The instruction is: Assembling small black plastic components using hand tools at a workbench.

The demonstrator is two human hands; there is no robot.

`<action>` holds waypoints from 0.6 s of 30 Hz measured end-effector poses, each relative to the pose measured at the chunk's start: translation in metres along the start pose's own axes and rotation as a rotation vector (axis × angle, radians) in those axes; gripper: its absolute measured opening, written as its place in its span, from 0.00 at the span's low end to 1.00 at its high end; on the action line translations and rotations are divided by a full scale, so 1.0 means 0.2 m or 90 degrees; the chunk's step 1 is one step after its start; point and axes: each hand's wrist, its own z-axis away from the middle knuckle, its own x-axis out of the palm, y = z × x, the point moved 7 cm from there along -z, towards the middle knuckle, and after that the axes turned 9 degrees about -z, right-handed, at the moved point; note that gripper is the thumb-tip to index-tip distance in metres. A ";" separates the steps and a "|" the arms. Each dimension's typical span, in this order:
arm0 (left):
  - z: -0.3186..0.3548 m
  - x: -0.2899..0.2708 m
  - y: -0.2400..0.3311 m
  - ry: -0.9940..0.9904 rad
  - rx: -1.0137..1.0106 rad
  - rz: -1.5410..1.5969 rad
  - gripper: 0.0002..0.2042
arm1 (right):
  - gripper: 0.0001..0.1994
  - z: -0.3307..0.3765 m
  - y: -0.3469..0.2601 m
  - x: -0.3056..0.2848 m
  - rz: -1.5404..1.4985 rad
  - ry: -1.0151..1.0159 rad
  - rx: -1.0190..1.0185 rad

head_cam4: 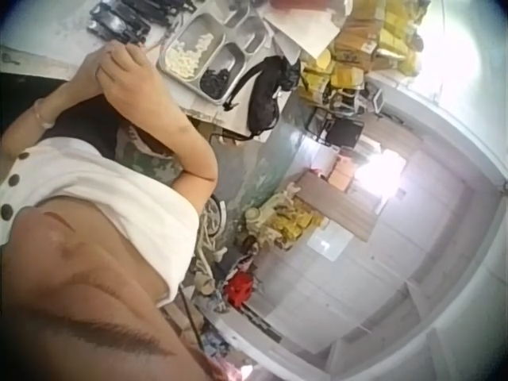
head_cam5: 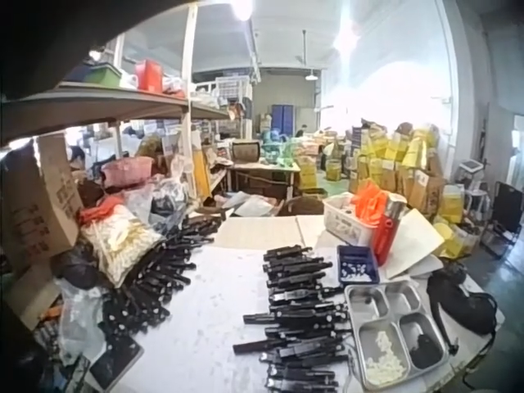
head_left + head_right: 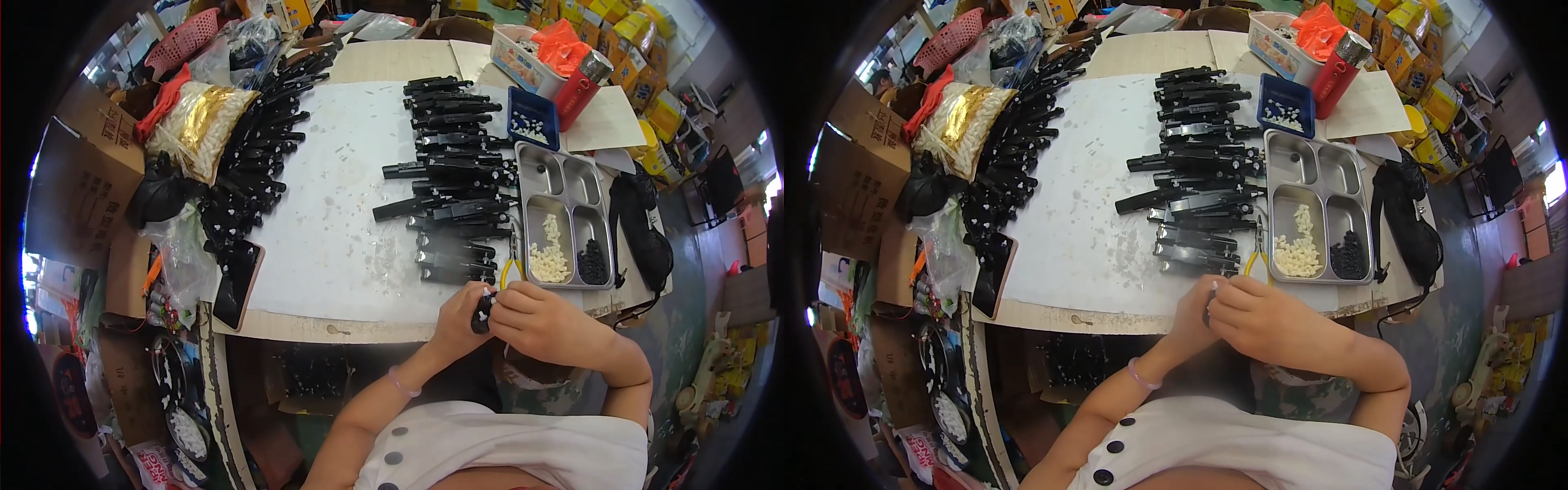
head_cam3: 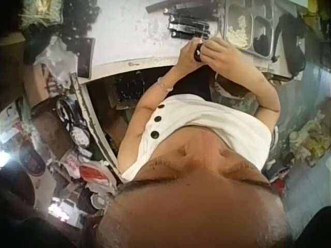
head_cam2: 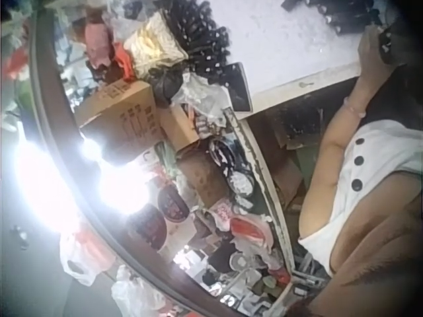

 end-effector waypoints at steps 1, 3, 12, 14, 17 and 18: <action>0.01 0.00 -0.01 -0.003 -0.017 0.007 0.27 | 0.09 -0.01 -0.01 0.00 -0.014 -0.004 -0.018; 0.01 0.00 -0.02 -0.005 -0.033 0.015 0.26 | 0.10 -0.01 -0.02 0.00 -0.027 -0.008 -0.036; 0.01 0.02 -0.01 -0.005 -0.013 -0.037 0.24 | 0.09 -0.01 0.03 0.01 -0.095 -0.020 -0.157; 0.01 0.04 -0.03 -0.010 -0.011 -0.043 0.25 | 0.08 -0.03 0.02 -0.01 -0.057 -0.047 -0.154; 0.00 0.02 -0.01 0.010 0.018 -0.029 0.26 | 0.07 -0.03 0.05 -0.01 -0.091 -0.034 -0.060; 0.00 0.01 -0.01 0.012 0.018 -0.030 0.26 | 0.07 -0.03 0.05 -0.02 -0.091 -0.034 -0.062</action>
